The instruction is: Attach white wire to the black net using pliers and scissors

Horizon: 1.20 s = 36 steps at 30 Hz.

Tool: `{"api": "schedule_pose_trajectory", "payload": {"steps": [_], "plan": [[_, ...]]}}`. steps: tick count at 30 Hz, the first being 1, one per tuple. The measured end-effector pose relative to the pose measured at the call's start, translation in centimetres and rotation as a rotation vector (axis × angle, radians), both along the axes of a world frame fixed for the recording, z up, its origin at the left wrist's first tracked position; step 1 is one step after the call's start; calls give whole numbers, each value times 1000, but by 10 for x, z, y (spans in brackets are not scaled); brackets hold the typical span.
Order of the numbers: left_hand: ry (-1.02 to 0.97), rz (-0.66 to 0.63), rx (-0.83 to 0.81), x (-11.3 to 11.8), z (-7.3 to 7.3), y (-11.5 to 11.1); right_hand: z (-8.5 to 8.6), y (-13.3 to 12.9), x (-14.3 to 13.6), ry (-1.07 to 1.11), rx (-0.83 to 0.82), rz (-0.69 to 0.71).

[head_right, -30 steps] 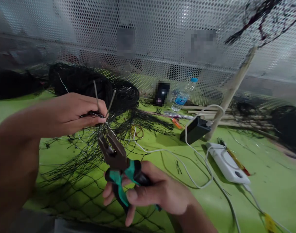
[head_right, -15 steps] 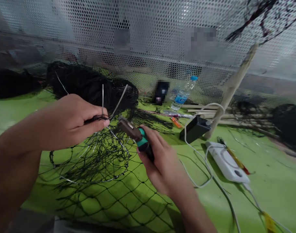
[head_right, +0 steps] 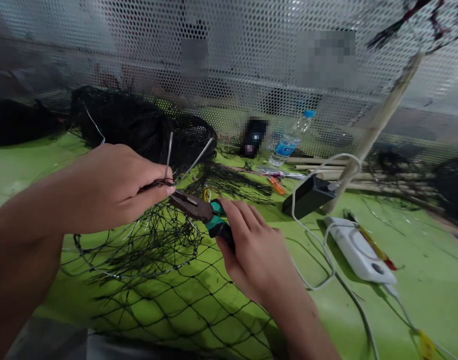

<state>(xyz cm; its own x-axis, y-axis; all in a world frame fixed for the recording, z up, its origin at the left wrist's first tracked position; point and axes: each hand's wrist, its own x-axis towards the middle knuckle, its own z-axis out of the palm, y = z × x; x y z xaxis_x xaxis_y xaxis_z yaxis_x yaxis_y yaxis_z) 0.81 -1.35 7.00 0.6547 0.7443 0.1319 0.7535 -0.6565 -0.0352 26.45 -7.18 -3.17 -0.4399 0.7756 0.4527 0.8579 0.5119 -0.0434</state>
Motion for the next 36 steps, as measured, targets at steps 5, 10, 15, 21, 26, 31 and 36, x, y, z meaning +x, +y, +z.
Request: {"api": "schedule_pose_trajectory", "payload": {"steps": [5,10,15,21,26,31,36], "plan": [[-2,-10,-2,0,-2,2,1,1,1,33,-59,26],[10,-63,-18,-3,-5,4,5,3,3,129,-265,108],[-2,-109,-80,-7,-3,5,5,6,4,180,-348,128],[-85,-226,-163,-8,1,9,6,9,4,236,-441,151],[-133,-261,-171,-11,-1,11,3,13,6,345,-535,214],[-159,-226,-177,-11,-6,13,-4,15,8,424,-540,174],[-173,-223,-184,-8,-6,14,-8,16,8,531,-657,176]]}}
